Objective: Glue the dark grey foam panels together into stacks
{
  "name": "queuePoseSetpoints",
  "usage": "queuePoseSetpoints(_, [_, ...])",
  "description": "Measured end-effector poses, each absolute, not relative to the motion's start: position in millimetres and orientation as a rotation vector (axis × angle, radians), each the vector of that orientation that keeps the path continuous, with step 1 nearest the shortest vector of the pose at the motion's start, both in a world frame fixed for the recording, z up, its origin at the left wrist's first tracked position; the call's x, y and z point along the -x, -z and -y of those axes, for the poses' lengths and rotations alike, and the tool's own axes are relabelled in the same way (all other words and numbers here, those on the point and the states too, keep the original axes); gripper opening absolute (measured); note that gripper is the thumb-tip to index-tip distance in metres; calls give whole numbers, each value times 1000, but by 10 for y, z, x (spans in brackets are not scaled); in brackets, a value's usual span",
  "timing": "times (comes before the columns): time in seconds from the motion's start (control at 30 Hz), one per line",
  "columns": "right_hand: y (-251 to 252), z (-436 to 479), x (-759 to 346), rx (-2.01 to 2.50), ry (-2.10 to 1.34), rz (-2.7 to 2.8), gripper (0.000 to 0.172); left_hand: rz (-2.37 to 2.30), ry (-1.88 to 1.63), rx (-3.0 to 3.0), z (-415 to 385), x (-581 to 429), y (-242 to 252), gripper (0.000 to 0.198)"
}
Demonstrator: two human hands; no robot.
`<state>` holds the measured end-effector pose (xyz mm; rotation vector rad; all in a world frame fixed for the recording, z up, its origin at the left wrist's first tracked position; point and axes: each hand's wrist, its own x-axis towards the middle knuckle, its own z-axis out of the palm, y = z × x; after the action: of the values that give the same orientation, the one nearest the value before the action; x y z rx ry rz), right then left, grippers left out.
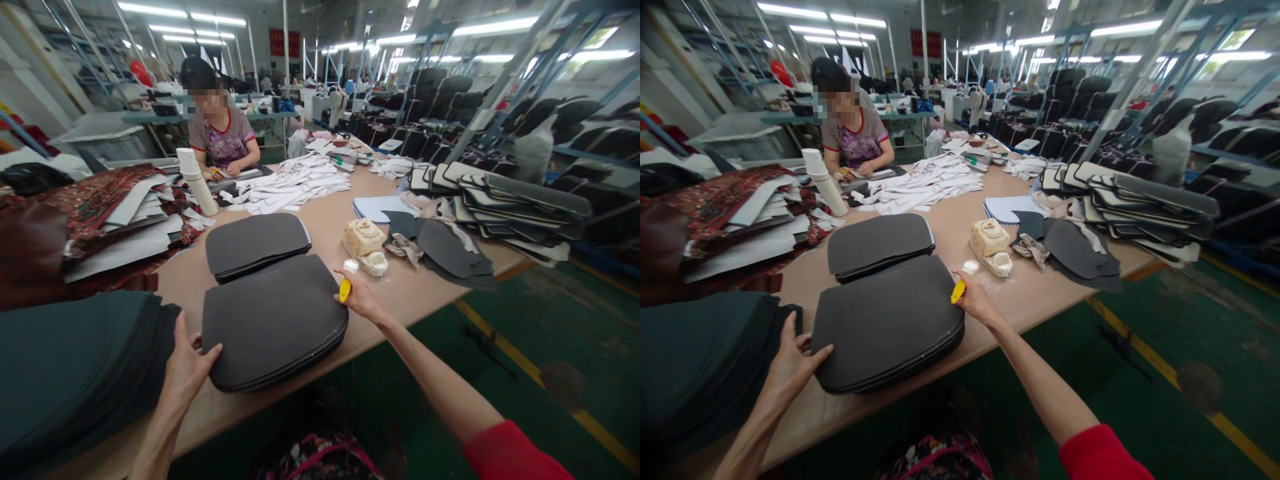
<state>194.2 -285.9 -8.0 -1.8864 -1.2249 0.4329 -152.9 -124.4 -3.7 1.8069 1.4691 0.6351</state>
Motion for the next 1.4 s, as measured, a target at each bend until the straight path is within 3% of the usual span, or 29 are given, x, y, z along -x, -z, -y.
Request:
queuePoseSetpoints(0.87, [125,2901,-1927,1942,-418,1258,63,-1490,-630,-1819,1221,1515,58,108])
queuePoseSetpoints(1.4, [299,2998,-1698,2015,-90,1612,34,-1424,-662,-1900,1555,1487,-140,94])
